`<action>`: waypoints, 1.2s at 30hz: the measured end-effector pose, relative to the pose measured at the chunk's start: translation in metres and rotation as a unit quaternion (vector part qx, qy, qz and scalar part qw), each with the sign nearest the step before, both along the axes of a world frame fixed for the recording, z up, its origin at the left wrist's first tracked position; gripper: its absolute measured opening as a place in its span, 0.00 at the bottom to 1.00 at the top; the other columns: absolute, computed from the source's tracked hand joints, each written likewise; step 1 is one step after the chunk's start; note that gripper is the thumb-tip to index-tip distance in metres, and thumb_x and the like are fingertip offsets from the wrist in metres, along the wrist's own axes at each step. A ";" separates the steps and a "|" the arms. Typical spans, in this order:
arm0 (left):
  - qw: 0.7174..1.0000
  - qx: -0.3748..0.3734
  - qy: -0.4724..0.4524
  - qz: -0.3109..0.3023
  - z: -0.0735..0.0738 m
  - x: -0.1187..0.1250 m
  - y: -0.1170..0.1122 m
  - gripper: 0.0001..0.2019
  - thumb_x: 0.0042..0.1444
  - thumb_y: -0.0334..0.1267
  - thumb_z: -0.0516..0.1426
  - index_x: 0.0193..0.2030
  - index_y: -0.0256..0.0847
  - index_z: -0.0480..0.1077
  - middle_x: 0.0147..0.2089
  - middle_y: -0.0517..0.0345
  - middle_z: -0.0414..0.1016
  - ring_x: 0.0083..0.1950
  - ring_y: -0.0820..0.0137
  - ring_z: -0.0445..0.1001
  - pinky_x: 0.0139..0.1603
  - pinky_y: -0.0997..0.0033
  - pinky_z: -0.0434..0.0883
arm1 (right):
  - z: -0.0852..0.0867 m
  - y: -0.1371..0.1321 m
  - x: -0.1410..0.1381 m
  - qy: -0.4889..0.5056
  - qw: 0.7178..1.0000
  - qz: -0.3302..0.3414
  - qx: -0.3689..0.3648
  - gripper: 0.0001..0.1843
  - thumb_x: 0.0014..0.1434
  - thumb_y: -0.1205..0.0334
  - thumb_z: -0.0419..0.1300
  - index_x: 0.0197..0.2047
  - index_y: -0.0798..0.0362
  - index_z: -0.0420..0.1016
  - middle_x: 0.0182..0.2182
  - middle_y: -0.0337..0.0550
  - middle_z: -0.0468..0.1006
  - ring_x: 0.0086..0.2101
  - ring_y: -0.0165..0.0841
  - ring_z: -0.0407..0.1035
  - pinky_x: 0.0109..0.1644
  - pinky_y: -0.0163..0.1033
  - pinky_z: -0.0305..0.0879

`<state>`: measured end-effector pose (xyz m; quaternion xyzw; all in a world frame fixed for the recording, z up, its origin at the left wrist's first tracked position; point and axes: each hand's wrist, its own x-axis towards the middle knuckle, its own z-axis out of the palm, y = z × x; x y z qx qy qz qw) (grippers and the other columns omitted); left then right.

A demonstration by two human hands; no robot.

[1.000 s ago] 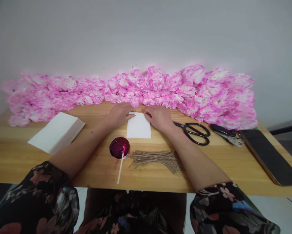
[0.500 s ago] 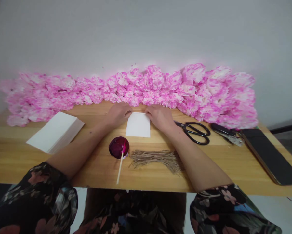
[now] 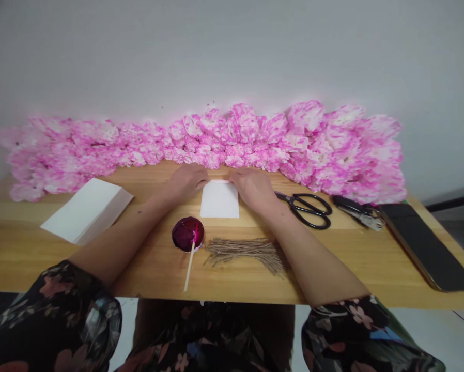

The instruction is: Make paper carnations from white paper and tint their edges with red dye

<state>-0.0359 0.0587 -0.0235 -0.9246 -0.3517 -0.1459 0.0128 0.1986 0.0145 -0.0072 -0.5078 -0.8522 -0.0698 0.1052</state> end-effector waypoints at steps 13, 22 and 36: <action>1.000 -0.005 0.021 -0.003 0.007 0.003 -0.004 0.14 0.66 0.36 0.51 0.32 0.36 0.74 0.38 0.48 0.77 0.41 0.63 0.72 0.40 0.65 0.62 | 0.006 -0.002 -0.002 -0.012 1.000 0.007 -0.016 0.13 0.67 0.64 0.53 0.42 0.52 0.81 0.36 0.52 0.82 0.36 0.42 0.73 0.33 0.41 0.54; 1.000 0.007 -0.027 -0.008 0.001 0.001 0.000 0.12 0.63 0.32 0.51 0.31 0.37 0.73 0.35 0.49 0.76 0.39 0.63 0.70 0.40 0.64 0.62 | 0.000 0.003 0.003 0.072 0.997 -0.009 -0.020 0.14 0.65 0.65 0.53 0.45 0.51 0.80 0.41 0.48 0.82 0.40 0.41 0.73 0.36 0.40 0.59; 0.972 -0.144 -0.182 0.046 0.001 0.000 -0.002 0.09 0.55 0.29 0.53 0.38 0.38 0.74 0.29 0.59 0.74 0.28 0.73 0.66 0.30 0.72 0.59 | -0.004 0.012 0.015 0.297 0.945 -0.002 -0.138 0.08 0.60 0.62 0.57 0.43 0.52 0.73 0.36 0.43 0.81 0.31 0.34 0.72 0.36 0.37 0.62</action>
